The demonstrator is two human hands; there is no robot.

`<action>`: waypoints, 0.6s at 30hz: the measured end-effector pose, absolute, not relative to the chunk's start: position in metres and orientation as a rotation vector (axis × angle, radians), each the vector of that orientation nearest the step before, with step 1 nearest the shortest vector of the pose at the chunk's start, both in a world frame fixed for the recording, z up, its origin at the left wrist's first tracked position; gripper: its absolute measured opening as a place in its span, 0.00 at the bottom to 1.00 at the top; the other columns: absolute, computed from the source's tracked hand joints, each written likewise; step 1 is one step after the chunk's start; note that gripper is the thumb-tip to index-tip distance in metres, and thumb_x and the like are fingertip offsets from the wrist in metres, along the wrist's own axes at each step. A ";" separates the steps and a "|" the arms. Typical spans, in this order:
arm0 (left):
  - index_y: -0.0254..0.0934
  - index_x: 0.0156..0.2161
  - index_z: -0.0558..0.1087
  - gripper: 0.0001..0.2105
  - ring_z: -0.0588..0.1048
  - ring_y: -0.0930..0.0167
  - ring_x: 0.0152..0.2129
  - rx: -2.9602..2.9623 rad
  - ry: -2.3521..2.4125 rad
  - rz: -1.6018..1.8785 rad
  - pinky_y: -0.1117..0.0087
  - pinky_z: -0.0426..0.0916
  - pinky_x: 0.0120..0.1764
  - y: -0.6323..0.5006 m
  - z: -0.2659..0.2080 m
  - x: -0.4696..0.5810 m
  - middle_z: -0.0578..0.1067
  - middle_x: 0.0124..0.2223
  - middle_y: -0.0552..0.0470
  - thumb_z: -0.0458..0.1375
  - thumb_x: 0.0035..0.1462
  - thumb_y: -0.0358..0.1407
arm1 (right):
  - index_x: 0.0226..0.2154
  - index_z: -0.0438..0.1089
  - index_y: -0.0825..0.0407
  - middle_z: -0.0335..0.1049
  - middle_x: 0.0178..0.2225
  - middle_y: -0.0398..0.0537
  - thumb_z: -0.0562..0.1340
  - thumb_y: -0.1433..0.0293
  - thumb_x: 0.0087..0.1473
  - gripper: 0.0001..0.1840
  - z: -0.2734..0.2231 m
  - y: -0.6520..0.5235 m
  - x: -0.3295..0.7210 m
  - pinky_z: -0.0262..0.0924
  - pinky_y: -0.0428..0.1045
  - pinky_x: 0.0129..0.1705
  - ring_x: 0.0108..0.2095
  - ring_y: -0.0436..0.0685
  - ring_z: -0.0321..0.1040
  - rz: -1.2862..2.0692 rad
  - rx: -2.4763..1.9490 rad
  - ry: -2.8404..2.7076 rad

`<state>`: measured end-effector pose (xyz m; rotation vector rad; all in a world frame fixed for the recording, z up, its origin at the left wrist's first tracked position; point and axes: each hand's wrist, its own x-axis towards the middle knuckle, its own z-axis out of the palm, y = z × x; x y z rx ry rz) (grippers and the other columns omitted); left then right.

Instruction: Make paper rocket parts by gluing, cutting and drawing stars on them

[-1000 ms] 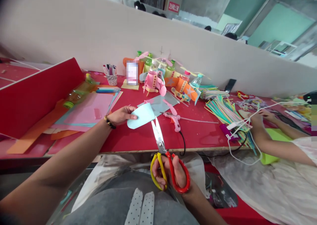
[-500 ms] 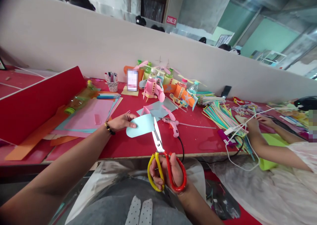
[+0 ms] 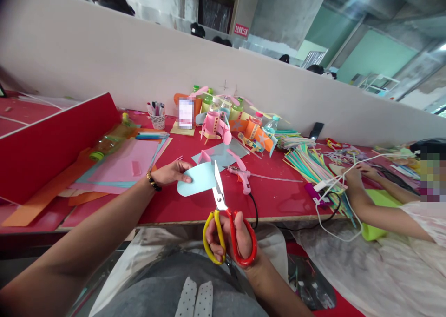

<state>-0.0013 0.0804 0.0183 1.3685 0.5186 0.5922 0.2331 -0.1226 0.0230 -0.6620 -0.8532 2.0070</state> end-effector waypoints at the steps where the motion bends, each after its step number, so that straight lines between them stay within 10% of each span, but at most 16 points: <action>1: 0.30 0.31 0.78 0.15 0.75 0.72 0.23 1.373 0.520 0.587 0.75 0.70 0.27 0.081 0.018 -0.001 0.79 0.28 0.49 0.73 0.37 0.35 | 0.33 0.66 0.53 0.57 0.21 0.42 0.45 0.30 0.44 0.44 0.022 -0.123 0.233 0.53 0.46 0.20 0.20 0.50 0.54 1.999 -0.676 -0.846; 18: 0.30 0.33 0.79 0.15 0.76 0.72 0.23 1.398 0.502 0.566 0.74 0.71 0.29 0.077 0.021 0.003 0.79 0.28 0.49 0.73 0.38 0.35 | 0.33 0.66 0.53 0.60 0.23 0.45 0.48 0.30 0.41 0.44 0.030 -0.124 0.225 0.51 0.46 0.21 0.21 0.50 0.55 1.945 -0.709 -0.859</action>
